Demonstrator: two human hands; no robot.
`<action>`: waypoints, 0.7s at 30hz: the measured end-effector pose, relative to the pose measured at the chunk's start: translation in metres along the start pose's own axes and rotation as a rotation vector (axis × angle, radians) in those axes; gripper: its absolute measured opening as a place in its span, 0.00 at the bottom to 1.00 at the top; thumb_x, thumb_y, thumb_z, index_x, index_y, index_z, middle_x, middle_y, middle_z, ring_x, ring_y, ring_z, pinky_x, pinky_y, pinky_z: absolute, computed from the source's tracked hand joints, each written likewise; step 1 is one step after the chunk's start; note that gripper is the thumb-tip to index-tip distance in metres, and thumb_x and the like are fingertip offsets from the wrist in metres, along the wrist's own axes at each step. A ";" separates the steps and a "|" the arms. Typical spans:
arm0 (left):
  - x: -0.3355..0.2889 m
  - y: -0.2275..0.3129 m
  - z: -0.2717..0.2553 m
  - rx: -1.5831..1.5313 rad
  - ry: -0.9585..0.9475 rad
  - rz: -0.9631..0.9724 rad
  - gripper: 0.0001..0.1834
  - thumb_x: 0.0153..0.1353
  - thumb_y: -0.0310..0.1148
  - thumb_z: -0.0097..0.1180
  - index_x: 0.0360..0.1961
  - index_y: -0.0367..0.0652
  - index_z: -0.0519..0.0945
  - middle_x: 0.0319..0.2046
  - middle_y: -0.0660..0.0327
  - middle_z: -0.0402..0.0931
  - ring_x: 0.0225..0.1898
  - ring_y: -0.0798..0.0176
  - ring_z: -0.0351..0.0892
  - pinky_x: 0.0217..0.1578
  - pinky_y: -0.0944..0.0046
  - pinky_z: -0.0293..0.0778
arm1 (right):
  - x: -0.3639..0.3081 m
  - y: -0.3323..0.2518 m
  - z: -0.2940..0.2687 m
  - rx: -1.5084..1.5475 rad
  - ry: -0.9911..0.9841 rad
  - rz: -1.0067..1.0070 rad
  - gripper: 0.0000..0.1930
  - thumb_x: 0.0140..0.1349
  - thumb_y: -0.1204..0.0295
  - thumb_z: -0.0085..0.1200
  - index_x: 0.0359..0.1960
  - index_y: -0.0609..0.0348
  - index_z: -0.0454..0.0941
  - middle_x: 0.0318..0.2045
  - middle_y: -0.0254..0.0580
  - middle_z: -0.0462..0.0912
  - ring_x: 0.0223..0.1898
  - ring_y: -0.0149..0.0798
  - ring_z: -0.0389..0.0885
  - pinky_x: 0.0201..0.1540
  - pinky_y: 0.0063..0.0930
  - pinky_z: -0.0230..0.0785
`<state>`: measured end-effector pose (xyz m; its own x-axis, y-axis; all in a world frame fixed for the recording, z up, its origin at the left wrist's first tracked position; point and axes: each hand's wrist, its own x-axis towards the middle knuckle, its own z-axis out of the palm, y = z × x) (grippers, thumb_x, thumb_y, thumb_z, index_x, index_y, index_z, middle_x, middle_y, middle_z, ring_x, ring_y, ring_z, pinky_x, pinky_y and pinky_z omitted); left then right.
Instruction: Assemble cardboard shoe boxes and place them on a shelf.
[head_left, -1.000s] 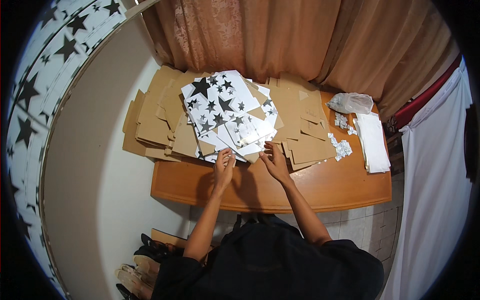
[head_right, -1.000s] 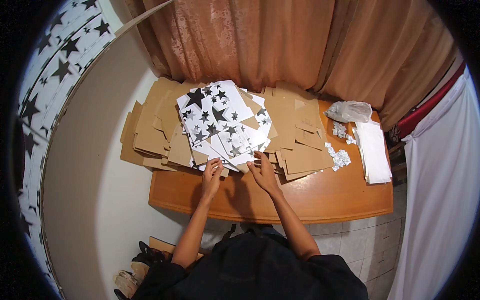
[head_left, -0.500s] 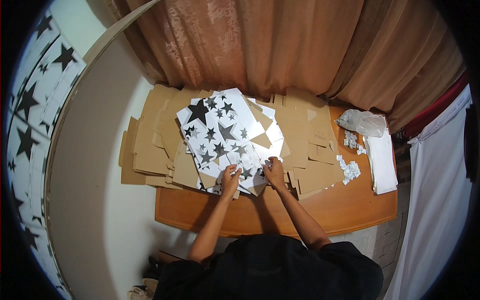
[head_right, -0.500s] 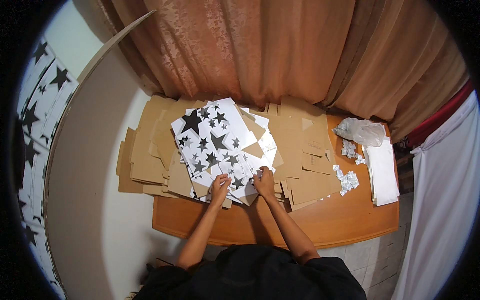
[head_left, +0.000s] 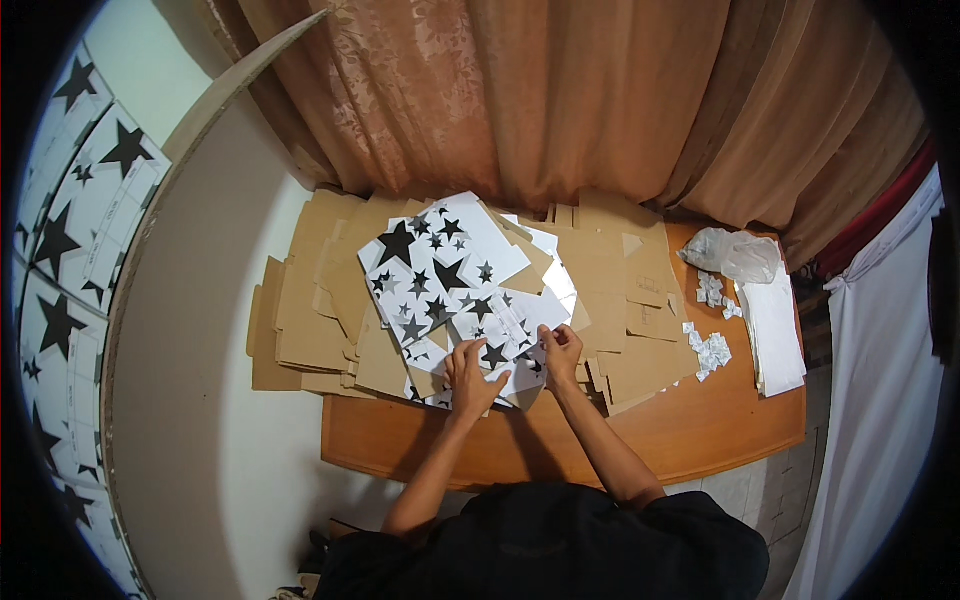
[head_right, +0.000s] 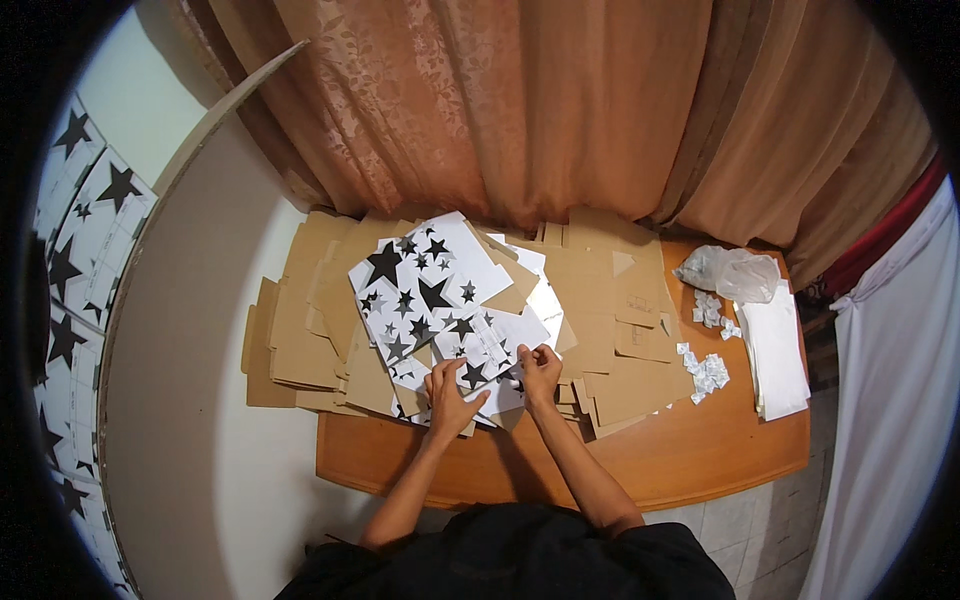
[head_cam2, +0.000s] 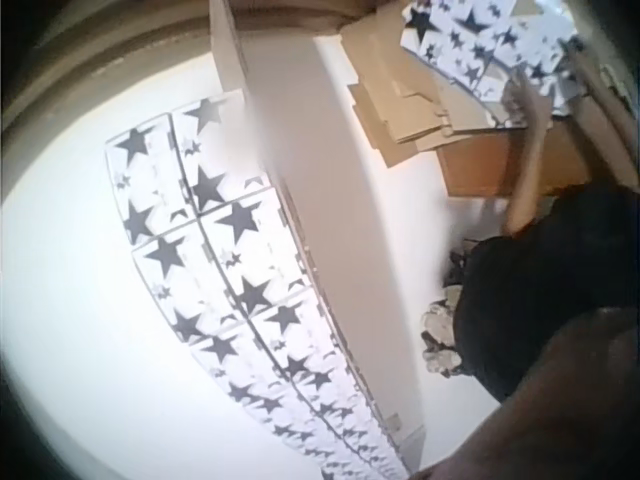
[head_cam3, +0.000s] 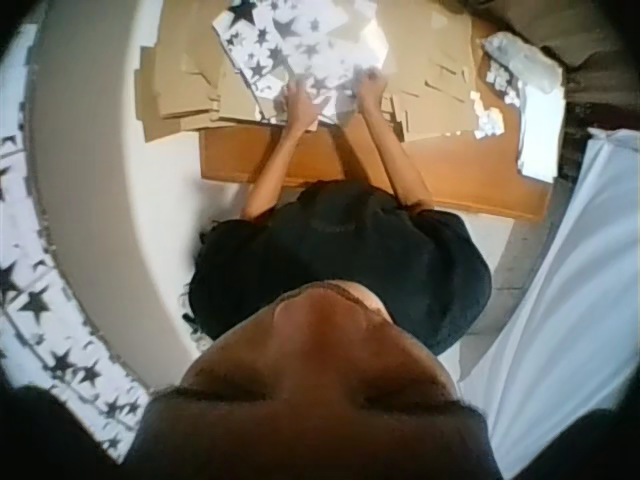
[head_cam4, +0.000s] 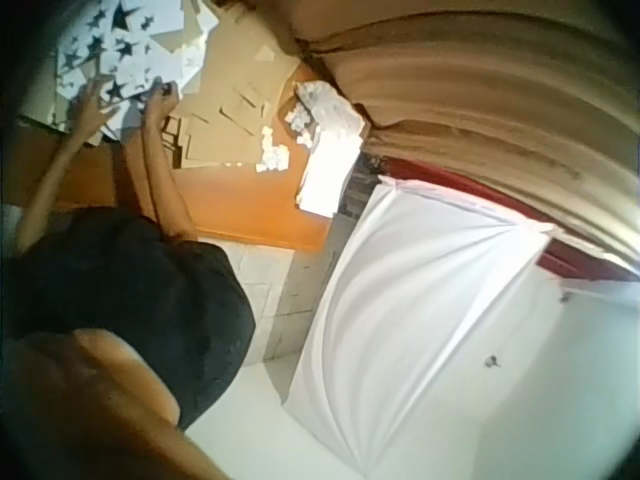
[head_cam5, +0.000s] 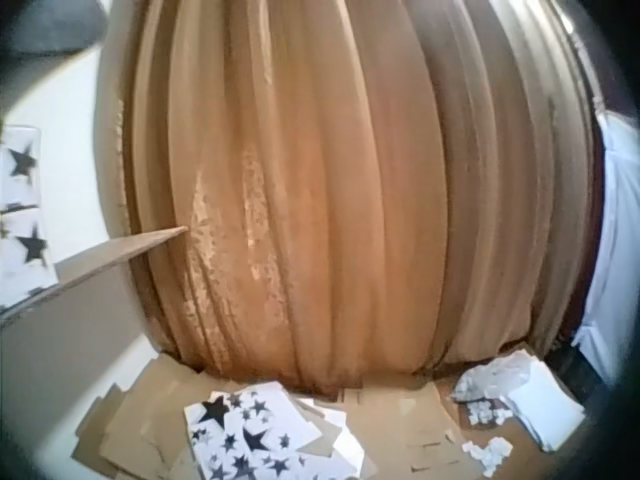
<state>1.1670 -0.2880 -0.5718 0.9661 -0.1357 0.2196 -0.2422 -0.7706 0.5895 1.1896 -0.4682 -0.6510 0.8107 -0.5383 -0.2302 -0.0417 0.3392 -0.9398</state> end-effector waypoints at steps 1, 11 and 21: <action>-0.003 -0.003 -0.006 0.054 0.010 0.014 0.34 0.51 0.38 0.72 0.61 0.50 0.76 0.56 0.60 0.71 0.60 0.53 0.66 0.60 0.41 0.54 | -0.011 -0.022 0.013 0.066 -0.032 0.001 0.12 0.61 0.75 0.67 0.29 0.58 0.73 0.22 0.28 0.75 0.24 0.22 0.70 0.29 0.19 0.64; 0.012 0.015 -0.104 0.054 0.012 0.305 0.41 0.51 0.45 0.71 0.67 0.56 0.72 0.67 0.59 0.66 0.68 0.52 0.60 0.65 0.40 0.48 | -0.034 -0.150 0.017 0.191 -0.173 -0.137 0.08 0.64 0.74 0.64 0.30 0.60 0.78 0.28 0.33 0.79 0.26 0.26 0.77 0.32 0.23 0.77; 0.027 -0.009 -0.153 0.215 0.364 0.216 0.30 0.61 0.33 0.63 0.65 0.51 0.74 0.62 0.61 0.75 0.61 0.54 0.70 0.61 0.48 0.58 | -0.043 -0.221 -0.017 0.254 -0.181 -0.104 0.03 0.65 0.78 0.60 0.35 0.63 0.78 0.26 0.30 0.80 0.22 0.21 0.75 0.32 0.20 0.79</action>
<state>1.1812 -0.1892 -0.4522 0.7920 -0.1096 0.6006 -0.3731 -0.8656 0.3340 1.1537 -0.5335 -0.4377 0.8947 -0.4417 -0.0665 0.1750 0.4835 -0.8577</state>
